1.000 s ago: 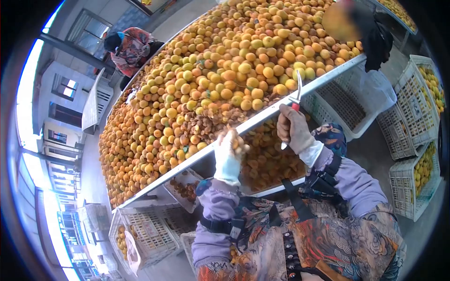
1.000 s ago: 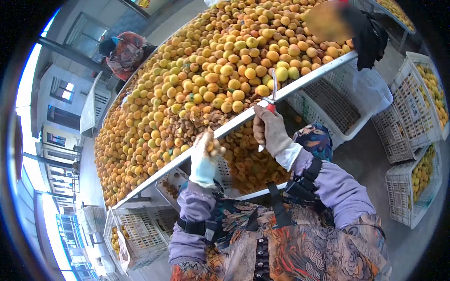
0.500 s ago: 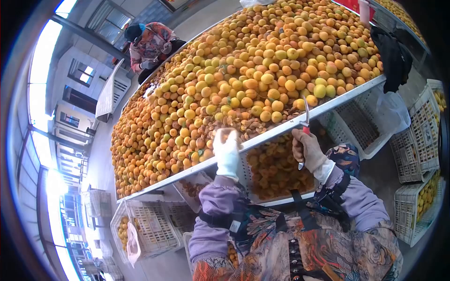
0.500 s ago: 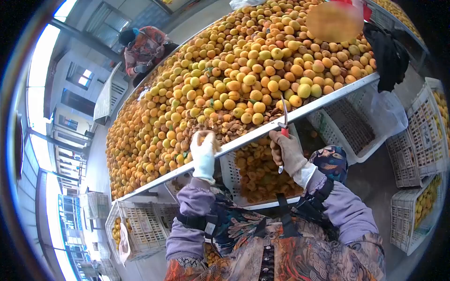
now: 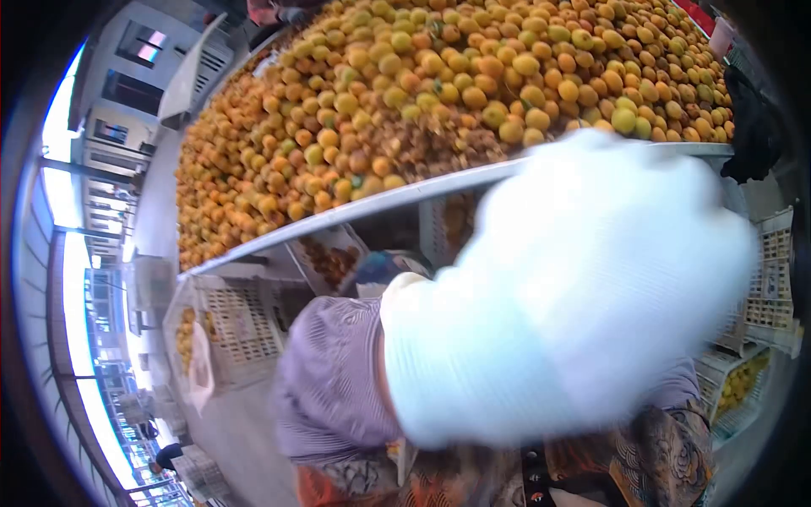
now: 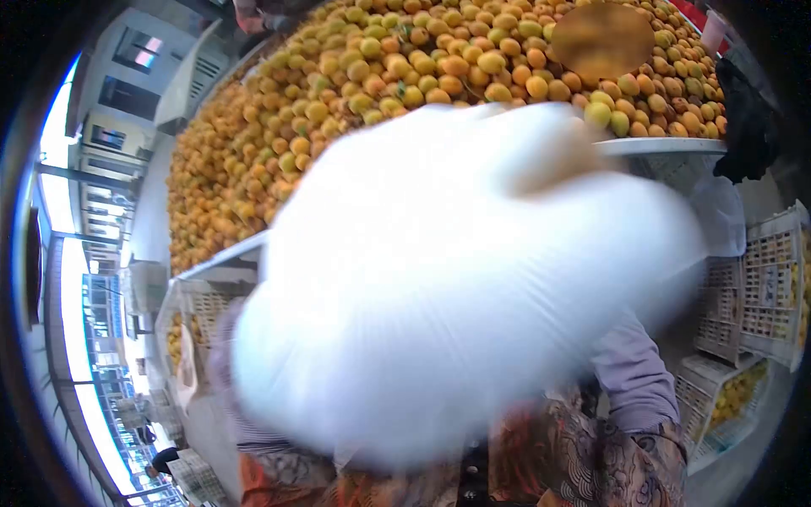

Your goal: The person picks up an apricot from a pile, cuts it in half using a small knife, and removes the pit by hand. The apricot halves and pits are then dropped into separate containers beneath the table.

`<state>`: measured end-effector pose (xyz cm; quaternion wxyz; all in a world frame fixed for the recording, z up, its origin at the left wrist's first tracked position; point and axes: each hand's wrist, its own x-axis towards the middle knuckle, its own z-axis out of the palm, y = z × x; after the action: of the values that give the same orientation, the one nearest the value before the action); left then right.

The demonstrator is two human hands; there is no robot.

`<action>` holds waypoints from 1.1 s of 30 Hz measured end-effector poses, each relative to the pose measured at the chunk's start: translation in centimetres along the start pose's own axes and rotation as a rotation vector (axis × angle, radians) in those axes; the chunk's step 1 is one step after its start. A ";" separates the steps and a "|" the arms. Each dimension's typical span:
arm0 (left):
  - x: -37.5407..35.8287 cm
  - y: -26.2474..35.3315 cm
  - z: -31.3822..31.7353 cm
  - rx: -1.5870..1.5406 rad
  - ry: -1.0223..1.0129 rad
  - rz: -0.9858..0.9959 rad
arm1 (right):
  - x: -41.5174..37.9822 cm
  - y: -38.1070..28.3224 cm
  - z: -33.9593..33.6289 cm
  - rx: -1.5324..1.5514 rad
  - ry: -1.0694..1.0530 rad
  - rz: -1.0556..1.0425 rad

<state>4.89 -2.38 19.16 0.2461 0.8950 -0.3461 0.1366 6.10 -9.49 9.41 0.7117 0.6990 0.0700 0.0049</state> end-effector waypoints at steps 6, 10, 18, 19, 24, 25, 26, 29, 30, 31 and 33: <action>-0.7 -0.7 1.0 0.057 0.083 0.035 | 5.5 -12.1 7.2 -2.695 0.651 0.221; -0.1 -2.0 0.4 0.163 0.158 0.103 | 5.5 -11.0 7.0 -2.661 0.730 0.223; -1.2 -4.5 -2.0 0.360 0.216 0.132 | 5.3 -12.0 6.7 -2.753 0.652 0.347; -1.2 -4.9 -2.3 0.378 0.212 0.144 | 5.3 -12.0 6.6 -2.749 0.654 0.334; -2.1 -6.2 -3.5 0.434 0.194 0.169 | 5.4 -12.6 6.9 -2.740 0.640 0.381; -2.4 -6.6 -4.1 0.461 0.184 0.174 | 5.3 -12.4 6.5 -2.739 0.638 0.313; -3.1 -6.9 -4.7 0.491 0.161 0.169 | 5.3 -12.5 6.5 -2.749 0.621 0.317; -4.5 -7.5 -6.7 0.588 0.097 0.169 | 5.9 -13.1 7.3 -2.752 0.735 0.332; -4.9 -7.7 -8.3 0.647 0.037 0.195 | 6.1 -13.2 7.0 -2.687 0.846 0.359; -5.8 -7.5 -9.5 0.674 -0.036 0.188 | 6.0 -12.5 6.4 -2.799 0.666 0.364; -5.9 -7.5 -9.8 0.670 -0.069 0.190 | 4.2 -12.9 5.0 -2.732 0.733 0.411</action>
<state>5.03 10.95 22.34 -0.0869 0.8940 -0.3719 0.2343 9.63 -14.35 -3.80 0.7435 -0.5659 0.0864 0.3457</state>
